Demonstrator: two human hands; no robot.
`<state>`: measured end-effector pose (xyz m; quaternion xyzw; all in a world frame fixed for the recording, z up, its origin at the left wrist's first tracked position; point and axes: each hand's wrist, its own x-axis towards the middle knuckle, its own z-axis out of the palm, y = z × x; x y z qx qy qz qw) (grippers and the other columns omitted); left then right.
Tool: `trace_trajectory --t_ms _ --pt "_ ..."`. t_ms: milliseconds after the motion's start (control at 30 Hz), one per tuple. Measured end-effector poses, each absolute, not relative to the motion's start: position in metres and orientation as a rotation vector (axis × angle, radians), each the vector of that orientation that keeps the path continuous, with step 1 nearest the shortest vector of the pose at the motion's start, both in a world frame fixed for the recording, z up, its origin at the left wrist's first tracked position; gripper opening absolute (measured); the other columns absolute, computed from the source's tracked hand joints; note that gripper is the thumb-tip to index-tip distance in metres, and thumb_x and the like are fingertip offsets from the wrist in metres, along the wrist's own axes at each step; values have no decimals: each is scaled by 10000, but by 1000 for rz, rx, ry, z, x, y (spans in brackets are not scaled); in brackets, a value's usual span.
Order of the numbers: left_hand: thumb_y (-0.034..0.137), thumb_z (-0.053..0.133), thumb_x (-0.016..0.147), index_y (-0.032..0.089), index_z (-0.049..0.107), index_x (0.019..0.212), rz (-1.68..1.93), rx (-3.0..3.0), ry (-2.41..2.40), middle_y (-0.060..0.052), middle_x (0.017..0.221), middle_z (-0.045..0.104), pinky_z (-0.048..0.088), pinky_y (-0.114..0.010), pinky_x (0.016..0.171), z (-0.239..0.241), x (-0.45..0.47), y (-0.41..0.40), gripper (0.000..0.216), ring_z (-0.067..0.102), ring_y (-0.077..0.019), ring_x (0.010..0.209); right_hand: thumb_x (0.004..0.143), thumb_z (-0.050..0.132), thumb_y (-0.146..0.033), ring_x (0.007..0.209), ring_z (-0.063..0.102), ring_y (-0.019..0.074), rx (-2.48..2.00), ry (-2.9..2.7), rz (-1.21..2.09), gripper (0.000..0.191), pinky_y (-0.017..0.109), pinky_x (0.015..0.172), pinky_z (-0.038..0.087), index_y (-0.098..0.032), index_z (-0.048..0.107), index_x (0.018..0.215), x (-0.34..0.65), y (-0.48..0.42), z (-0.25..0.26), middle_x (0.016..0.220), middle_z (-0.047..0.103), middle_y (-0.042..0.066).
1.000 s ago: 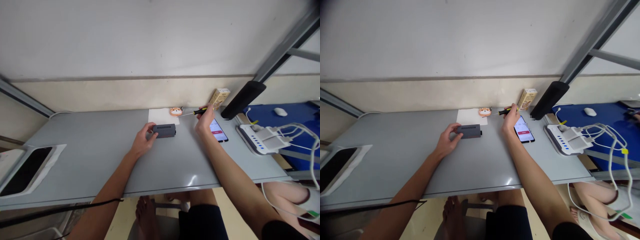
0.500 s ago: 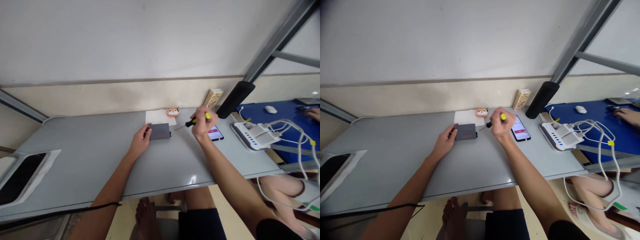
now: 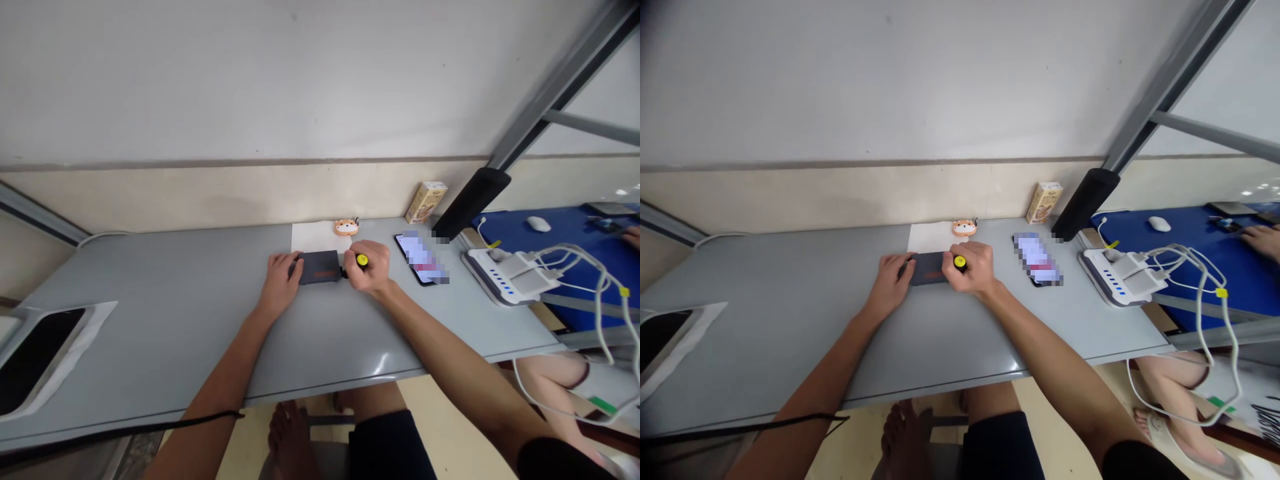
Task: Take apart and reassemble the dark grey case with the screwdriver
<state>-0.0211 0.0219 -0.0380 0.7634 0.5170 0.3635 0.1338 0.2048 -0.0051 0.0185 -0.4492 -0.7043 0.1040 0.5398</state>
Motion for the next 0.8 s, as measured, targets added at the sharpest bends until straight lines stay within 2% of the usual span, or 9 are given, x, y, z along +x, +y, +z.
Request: trace_trajectory --t_ms 167,400,633,800 --pt "381 462 1042 195 699 1209 1046 2216 1506 -101 1091 722 418 -481 1081 -40 -21 22 345 539 -282 1132 858 587 -308 508 302 133 -1042 -1677 209 377 329 591 283 -236 430 522 202 -5 18 491 382 -20" --pt "333 449 1043 190 711 1180 1006 2264 1533 -93 1108 733 445 -458 1062 -40 -21 24 328 566 -278 1116 936 480 -291 450 348 117 -922 -1661 3 422 319 511 270 -233 371 533 204 -2 20 448 402 -20" --pt "312 450 1044 196 703 1181 1012 2276 1545 -92 1119 737 448 -466 1060 -41 -20 23 310 594 -274 1105 975 510 -266 520 507 122 -826 -1764 121 338 293 553 387 -217 556 644 185 -11 14 552 579 0" --pt "312 456 1048 173 699 1176 1027 2278 1532 -97 1109 740 452 -459 1043 -42 -20 23 308 602 -268 1091 977 517 -263 574 558 131 -714 -1828 190 293 295 587 434 -223 589 696 176 -14 11 609 650 8"
